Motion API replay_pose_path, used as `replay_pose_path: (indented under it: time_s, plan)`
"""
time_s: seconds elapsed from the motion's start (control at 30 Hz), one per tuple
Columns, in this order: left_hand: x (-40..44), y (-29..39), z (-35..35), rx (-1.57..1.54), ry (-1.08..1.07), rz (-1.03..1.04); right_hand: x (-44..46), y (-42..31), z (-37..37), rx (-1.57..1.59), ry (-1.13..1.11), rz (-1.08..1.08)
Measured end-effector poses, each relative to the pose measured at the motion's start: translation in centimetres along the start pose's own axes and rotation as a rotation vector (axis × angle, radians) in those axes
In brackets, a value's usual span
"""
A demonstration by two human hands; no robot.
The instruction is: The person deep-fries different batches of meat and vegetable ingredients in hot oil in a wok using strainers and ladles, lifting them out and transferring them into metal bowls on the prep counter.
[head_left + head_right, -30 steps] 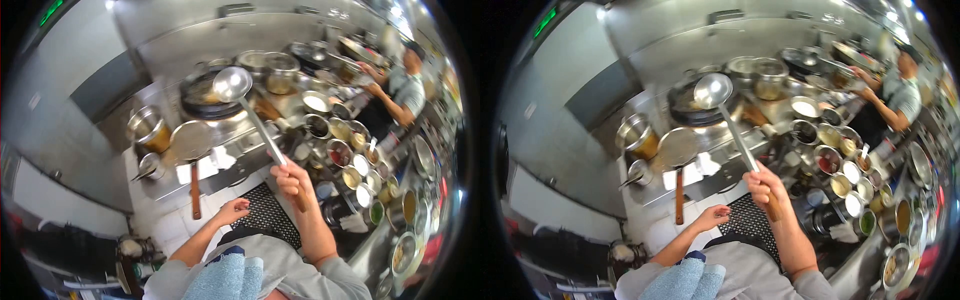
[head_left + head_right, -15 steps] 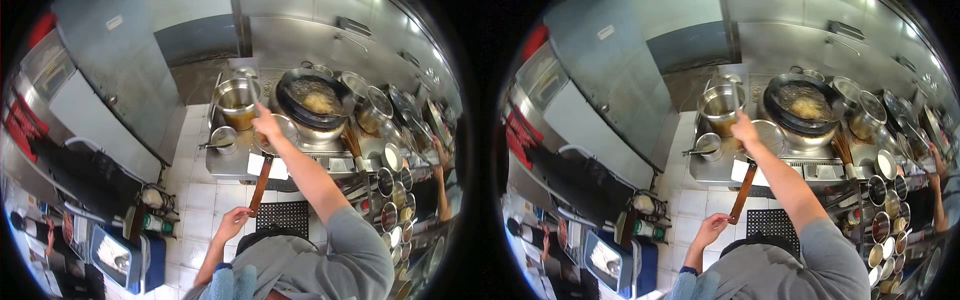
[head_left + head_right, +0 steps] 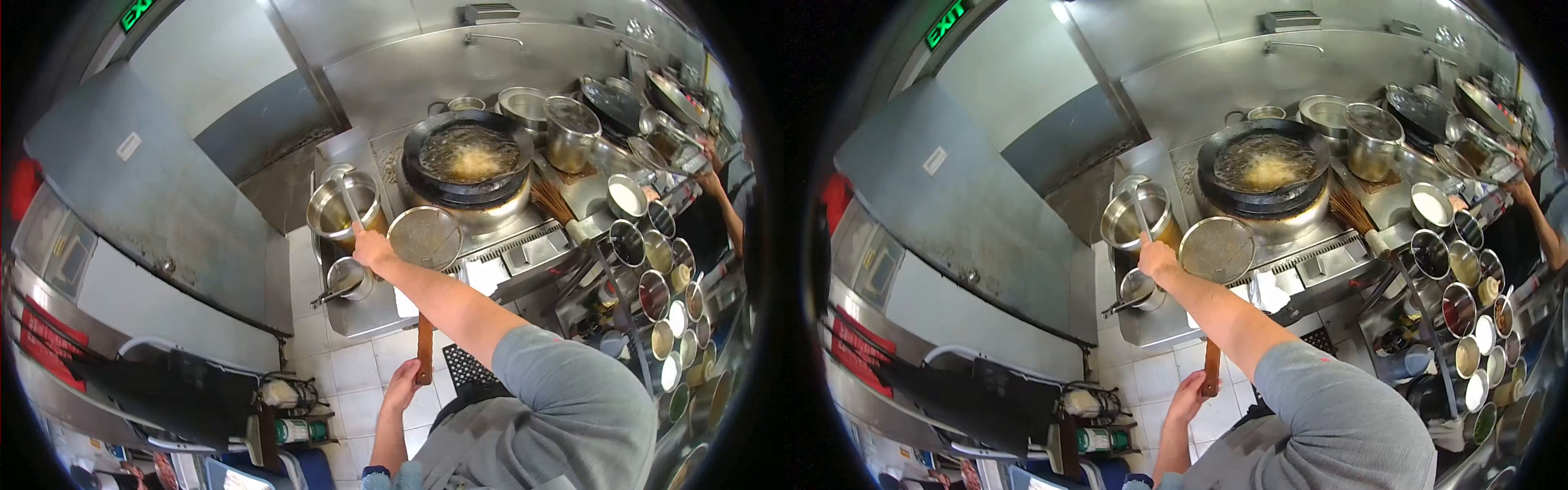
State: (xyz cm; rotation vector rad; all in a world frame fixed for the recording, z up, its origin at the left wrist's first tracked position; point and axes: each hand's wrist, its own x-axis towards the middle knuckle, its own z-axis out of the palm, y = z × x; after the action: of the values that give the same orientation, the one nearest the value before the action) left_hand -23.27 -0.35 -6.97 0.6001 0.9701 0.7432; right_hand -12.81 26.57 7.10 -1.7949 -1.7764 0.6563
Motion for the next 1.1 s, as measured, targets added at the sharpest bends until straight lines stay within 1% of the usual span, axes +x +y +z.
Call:
replay_pose_path:
  time_s: [0.03,0.13,0.2,0.23,0.27,0.3,0.33,0.37,0.4,0.43,0.47,0.5,0.53,0.57,0.6,0.63,0.67,0.7,0.73,0.77,0.8,0.87,0.97,1.03,1.07,1.1]
  plan:
    - [1.0,0.8,0.7,-0.060,-0.098,-0.067,0.5,0.2,0.5,0.032,-0.003,0.013]
    - [4.2,1.2,1.2,-0.054,-0.149,-0.181,1.7,0.9,2.1,0.122,-0.040,0.039]
    - [7.0,-0.1,-0.7,-0.068,-0.196,-0.168,2.1,1.4,2.9,0.186,-0.099,0.029]
    - [7.6,-0.7,-1.2,-0.080,-0.216,-0.161,1.8,1.7,2.8,0.180,-0.072,-0.017]
    - [6.8,0.2,0.7,-0.142,-0.142,-0.188,0.8,1.7,2.3,0.174,-0.049,-0.062]
    - [7.1,0.0,0.9,-0.223,-0.210,-0.207,-0.3,1.8,1.8,0.167,-0.027,-0.108]
    - [7.5,-0.3,0.7,-0.304,-0.276,-0.225,-4.1,0.8,-1.9,0.273,-0.015,-0.047]
    - [7.6,-0.2,0.7,-0.382,-0.338,-0.240,-6.2,1.7,-3.2,0.369,-0.002,-0.139]
    - [6.8,0.5,2.5,-0.265,-0.228,-0.194,-8.3,3.2,-4.3,0.466,0.014,-0.233]
    - [6.9,0.7,3.0,-0.207,-0.211,-0.182,-11.1,5.2,-5.6,0.492,-0.023,-0.322]
    - [6.9,0.7,3.3,-0.153,-0.189,-0.170,-14.2,7.6,-7.1,0.518,-0.064,-0.412]
    - [6.7,0.5,3.6,-0.104,-0.164,-0.156,-17.3,10.2,-9.4,0.526,-0.291,-0.376]
    - [7.0,0.3,3.7,-0.076,-0.162,-0.138,-19.5,14.8,-8.6,0.508,-0.285,-0.449]
    - [7.2,0.0,3.7,-0.080,-0.165,-0.128,-22.5,18.4,-9.5,0.580,-0.414,-0.305]
    - [7.2,-0.2,3.8,-0.050,-0.152,-0.098,-25.4,23.3,-8.5,0.607,-0.265,-0.299]
    - [7.2,-0.4,4.3,-0.021,-0.139,-0.067,-28.7,27.2,-8.4,0.706,-0.283,0.067]
    - [7.0,-0.5,5.1,0.018,-0.095,-0.030,-32.3,31.4,-8.4,0.600,-0.163,0.221]
    - [6.5,-0.5,6.3,0.044,-0.042,-0.003,-35.7,36.8,-7.3,0.470,-0.087,0.309]
    - [6.0,-0.7,7.5,0.107,0.010,0.057,-39.2,39.7,-8.0,0.539,-0.050,0.517]
    - [5.6,-1.0,8.7,0.170,0.064,0.119,-42.4,41.6,-8.8,0.575,0.008,0.680]
    - [5.6,-1.5,10.0,0.259,0.146,0.175,-45.5,44.8,-8.3,0.493,0.054,0.719]
    - [6.4,-2.2,12.7,0.431,0.308,0.284,-49.8,46.7,-9.0,0.712,0.145,0.892]
    - [10.1,-3.4,12.6,0.619,0.434,0.283,-53.2,49.3,-8.3,0.812,0.111,0.932]
    - [9.8,-1.6,13.2,0.549,0.390,0.285,-53.3,50.3,-8.1,0.829,0.023,0.950]
    - [9.0,-0.8,13.9,0.515,0.369,0.282,-53.1,50.4,-8.7,0.789,-0.014,0.899]
    - [8.1,-0.6,14.7,0.506,0.404,0.318,-52.9,51.2,-8.9,0.802,-0.028,0.887]
